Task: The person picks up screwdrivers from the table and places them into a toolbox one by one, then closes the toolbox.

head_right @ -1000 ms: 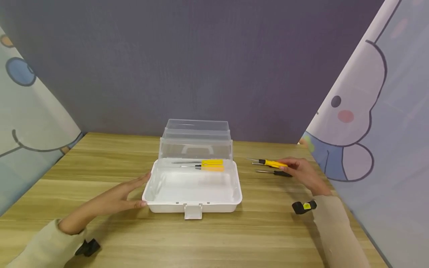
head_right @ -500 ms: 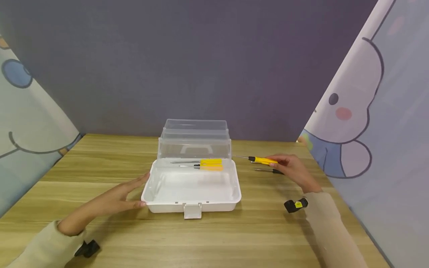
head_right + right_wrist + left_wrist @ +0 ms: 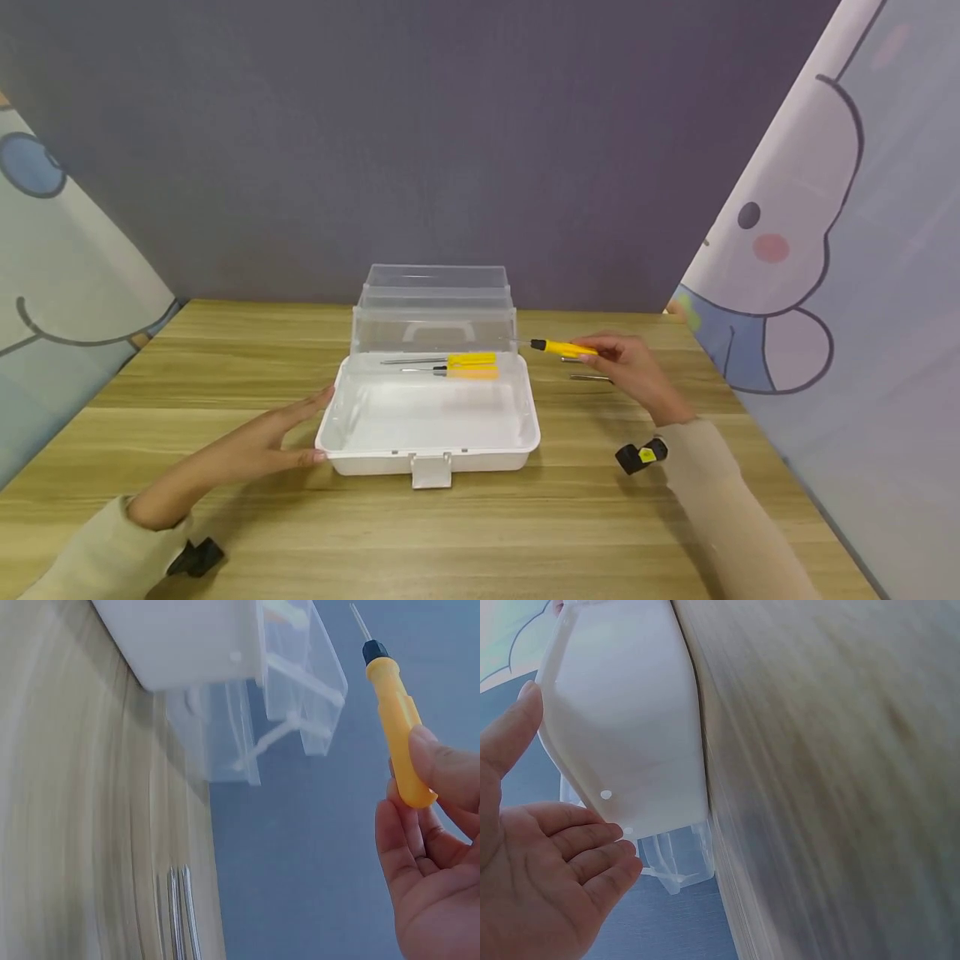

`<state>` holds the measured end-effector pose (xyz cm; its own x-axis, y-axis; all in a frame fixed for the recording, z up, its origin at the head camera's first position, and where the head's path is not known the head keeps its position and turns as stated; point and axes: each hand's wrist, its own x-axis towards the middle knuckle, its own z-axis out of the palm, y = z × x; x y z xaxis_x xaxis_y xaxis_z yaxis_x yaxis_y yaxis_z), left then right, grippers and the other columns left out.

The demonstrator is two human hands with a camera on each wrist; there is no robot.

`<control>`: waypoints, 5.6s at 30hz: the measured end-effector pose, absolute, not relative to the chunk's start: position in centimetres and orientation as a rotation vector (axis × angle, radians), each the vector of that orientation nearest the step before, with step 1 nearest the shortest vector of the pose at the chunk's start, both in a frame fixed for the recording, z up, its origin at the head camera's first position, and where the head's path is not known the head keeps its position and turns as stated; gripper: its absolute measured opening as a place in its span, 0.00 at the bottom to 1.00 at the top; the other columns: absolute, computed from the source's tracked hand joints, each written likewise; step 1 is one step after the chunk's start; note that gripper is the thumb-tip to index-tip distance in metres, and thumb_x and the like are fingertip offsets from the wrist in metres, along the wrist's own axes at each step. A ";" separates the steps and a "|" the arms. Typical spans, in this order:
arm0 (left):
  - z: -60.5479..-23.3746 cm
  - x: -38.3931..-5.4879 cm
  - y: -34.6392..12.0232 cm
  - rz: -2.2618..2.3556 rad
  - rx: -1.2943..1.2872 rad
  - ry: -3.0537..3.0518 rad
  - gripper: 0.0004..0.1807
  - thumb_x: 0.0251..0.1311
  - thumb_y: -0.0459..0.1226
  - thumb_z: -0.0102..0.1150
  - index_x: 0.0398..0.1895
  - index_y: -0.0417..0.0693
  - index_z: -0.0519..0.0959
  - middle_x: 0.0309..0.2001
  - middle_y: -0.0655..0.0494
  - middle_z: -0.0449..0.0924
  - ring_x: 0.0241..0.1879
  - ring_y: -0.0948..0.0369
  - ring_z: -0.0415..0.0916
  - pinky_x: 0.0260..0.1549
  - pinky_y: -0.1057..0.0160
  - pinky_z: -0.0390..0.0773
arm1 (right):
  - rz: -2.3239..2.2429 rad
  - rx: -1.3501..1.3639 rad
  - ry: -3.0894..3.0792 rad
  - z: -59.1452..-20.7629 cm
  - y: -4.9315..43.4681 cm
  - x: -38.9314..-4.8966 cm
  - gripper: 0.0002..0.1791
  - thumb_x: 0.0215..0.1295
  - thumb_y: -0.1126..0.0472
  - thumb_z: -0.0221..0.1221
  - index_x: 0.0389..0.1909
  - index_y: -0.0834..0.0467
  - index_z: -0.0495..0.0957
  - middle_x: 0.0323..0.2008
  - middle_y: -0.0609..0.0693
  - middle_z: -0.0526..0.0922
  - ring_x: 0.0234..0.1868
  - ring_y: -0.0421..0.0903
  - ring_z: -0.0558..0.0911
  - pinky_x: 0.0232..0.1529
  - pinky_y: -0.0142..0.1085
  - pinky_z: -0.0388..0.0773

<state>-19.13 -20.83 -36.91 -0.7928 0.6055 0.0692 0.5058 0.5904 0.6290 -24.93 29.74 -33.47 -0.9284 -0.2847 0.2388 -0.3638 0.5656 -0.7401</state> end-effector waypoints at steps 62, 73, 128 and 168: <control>-36.5 -19.0 -20.8 0.962 0.933 2.666 0.48 0.58 0.52 0.60 0.71 0.32 0.51 0.71 0.34 0.48 0.68 0.38 0.50 0.61 0.39 0.54 | 1.432 0.514 -2.816 -32.2 20.7 -27.6 0.15 0.65 0.61 0.59 0.50 0.62 0.80 0.49 0.59 0.81 0.33 0.55 0.73 0.29 0.36 0.73; -36.6 -18.9 -20.7 0.964 0.929 2.665 0.47 0.59 0.52 0.59 0.70 0.32 0.51 0.70 0.33 0.49 0.68 0.39 0.50 0.61 0.39 0.55 | 1.544 0.498 -2.827 -32.6 19.9 -27.9 0.15 0.65 0.63 0.58 0.51 0.61 0.80 0.47 0.57 0.82 0.32 0.47 0.73 0.33 0.40 0.75; -36.9 -19.2 -20.9 0.960 0.906 2.695 0.48 0.58 0.53 0.60 0.72 0.35 0.50 0.70 0.36 0.50 0.68 0.40 0.52 0.61 0.40 0.56 | 1.147 0.753 -2.854 -32.6 17.0 -29.3 0.12 0.61 0.66 0.61 0.45 0.65 0.82 0.40 0.56 0.85 0.31 0.42 0.78 0.35 0.33 0.77; -36.5 -19.1 -20.8 0.972 0.921 2.660 0.47 0.59 0.52 0.59 0.72 0.34 0.49 0.71 0.34 0.48 0.68 0.39 0.50 0.62 0.39 0.54 | 1.194 0.725 -2.910 -32.0 17.9 -29.0 0.12 0.65 0.66 0.57 0.47 0.66 0.81 0.46 0.60 0.83 0.46 0.53 0.82 0.47 0.41 0.80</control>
<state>-19.11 -20.76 -36.54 -0.7968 0.6017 0.0551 0.4954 0.5984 0.6297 -29.02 17.86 -32.01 -0.8956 -0.4359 0.0882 -0.3723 0.6261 -0.6851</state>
